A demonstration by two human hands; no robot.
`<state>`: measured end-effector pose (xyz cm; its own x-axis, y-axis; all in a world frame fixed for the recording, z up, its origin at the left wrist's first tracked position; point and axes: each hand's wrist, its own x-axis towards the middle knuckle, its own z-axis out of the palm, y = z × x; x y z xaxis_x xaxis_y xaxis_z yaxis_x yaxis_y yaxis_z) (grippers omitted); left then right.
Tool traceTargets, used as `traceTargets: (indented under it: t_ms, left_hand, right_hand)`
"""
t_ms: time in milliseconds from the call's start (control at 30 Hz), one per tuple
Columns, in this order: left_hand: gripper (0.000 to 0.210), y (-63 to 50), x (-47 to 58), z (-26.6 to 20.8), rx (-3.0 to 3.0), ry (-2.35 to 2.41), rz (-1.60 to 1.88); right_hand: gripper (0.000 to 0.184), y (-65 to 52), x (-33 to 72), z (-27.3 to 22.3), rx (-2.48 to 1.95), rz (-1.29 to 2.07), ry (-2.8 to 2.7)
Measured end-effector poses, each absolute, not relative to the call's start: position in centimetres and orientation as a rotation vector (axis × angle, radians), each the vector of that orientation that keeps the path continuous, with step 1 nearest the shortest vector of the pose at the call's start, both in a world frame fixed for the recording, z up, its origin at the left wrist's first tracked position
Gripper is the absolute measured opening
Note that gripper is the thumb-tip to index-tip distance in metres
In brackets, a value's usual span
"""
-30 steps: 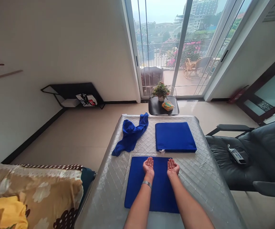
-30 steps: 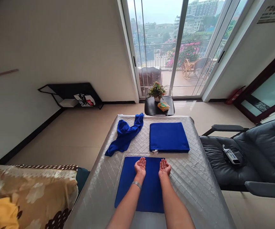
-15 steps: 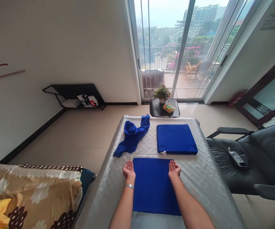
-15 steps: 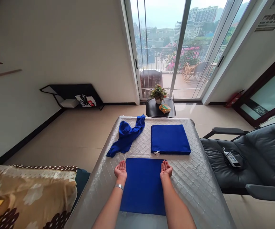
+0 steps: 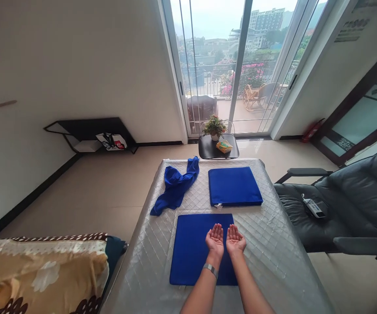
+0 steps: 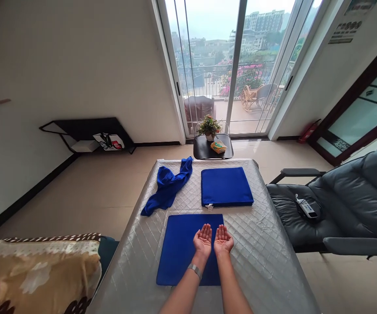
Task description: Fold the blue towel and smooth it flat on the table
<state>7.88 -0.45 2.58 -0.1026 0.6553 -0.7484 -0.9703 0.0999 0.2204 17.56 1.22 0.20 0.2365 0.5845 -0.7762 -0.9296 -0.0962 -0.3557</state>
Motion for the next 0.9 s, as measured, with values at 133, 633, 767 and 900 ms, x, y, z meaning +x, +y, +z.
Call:
traceTargets:
  t_ms: [133, 633, 767, 900]
  left_hand:
    - [0.026, -0.4, 9.7, 1.4, -0.514, 0.895, 1.408]
    - [0.043, -8.2, -10.1, 2.9, -0.646, 1.165, 1.786]
    - [0.043, -11.4, -12.7, 3.3, -0.684, 1.223, 1.826]
    - [0.044, -13.1, -11.7, 3.8, -0.68, 1.231, 1.827]
  right_hand:
    - [0.032, -0.3, 17.4, -0.5, -1.063, 1.353, 0.463]
    - [0.033, 0.7, 17.2, 1.2, -1.107, 1.344, 0.451]
    - [0.034, -1.5, 17.9, 2.0, -1.074, 1.39, 0.418]
    - [0.035, -5.9, 18.7, 2.3, -1.063, 1.447, 0.378]
